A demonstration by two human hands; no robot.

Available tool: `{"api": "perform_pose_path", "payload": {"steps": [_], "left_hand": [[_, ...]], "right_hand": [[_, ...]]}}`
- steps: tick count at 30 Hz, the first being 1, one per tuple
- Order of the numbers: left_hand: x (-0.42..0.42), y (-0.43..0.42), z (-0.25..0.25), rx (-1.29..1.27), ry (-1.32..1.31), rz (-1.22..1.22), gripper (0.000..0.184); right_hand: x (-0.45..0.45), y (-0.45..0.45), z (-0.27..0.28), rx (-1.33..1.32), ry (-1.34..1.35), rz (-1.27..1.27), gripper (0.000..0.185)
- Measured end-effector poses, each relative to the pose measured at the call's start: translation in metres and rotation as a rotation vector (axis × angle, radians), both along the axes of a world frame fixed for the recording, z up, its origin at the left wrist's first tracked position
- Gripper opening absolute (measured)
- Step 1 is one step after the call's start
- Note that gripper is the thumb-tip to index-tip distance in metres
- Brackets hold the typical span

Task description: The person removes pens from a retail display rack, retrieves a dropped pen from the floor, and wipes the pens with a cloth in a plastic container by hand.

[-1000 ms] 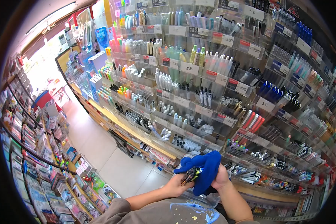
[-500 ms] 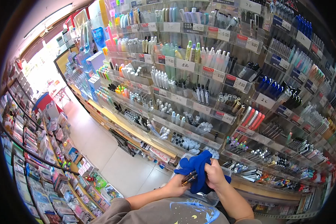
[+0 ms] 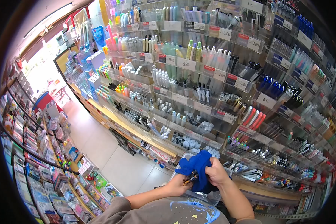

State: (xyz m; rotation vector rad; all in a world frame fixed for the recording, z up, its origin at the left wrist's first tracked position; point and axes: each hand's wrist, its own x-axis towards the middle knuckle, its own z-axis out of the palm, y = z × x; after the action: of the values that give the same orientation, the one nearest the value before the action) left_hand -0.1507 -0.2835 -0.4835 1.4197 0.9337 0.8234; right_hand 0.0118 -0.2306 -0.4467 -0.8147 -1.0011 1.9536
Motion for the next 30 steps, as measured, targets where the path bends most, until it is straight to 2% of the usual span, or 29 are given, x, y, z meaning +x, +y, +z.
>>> {"api": "perform_pose_path", "payload": {"steps": [2,4,7,10,13,16,20,22,25,26,29,30], "left_hand": [[-0.003,0.002,-0.007,-0.053,0.029,-0.035,0.036],[-0.002,0.001,0.003,0.033,0.015,0.001,0.036],[0.000,0.002,-0.001,0.025,-0.052,0.013,0.038],[-0.001,0.000,-0.007,-0.032,-0.054,-0.015,0.036],[0.000,0.000,-0.006,0.023,-0.012,-0.029,0.033],[-0.001,0.000,-0.006,0.035,0.051,-0.070,0.028],[-0.002,0.001,-0.015,0.009,0.073,-0.041,0.022],[0.001,0.003,-0.009,0.021,-0.005,-0.012,0.020],[0.002,0.004,-0.006,-0.005,-0.067,-0.024,0.021],[0.002,0.004,-0.006,-0.020,-0.079,-0.036,0.022],[-0.001,0.004,-0.007,-0.011,-0.024,-0.063,0.024],[-0.001,0.004,-0.008,-0.004,-0.021,-0.056,0.024]], "right_hand": [[-0.003,-0.001,0.000,-0.007,0.014,-0.045,0.012],[-0.006,-0.002,-0.001,-0.009,0.073,-0.090,0.013],[-0.003,-0.002,0.004,-0.135,0.254,-0.074,0.020],[0.001,-0.001,0.000,0.051,0.137,0.024,0.023],[0.008,0.003,-0.004,0.066,-0.024,0.118,0.019],[0.007,0.001,0.006,0.035,-0.153,0.078,0.017],[-0.003,-0.001,0.008,-0.043,-0.038,-0.049,0.017],[-0.002,-0.002,0.004,-0.133,0.046,-0.097,0.018],[0.002,-0.003,0.010,-0.168,0.274,-0.072,0.022],[0.002,-0.003,0.012,-0.113,0.301,-0.017,0.023],[0.007,-0.004,0.004,0.138,0.094,0.049,0.021],[0.007,-0.004,0.000,0.110,0.059,0.036,0.021]]}}
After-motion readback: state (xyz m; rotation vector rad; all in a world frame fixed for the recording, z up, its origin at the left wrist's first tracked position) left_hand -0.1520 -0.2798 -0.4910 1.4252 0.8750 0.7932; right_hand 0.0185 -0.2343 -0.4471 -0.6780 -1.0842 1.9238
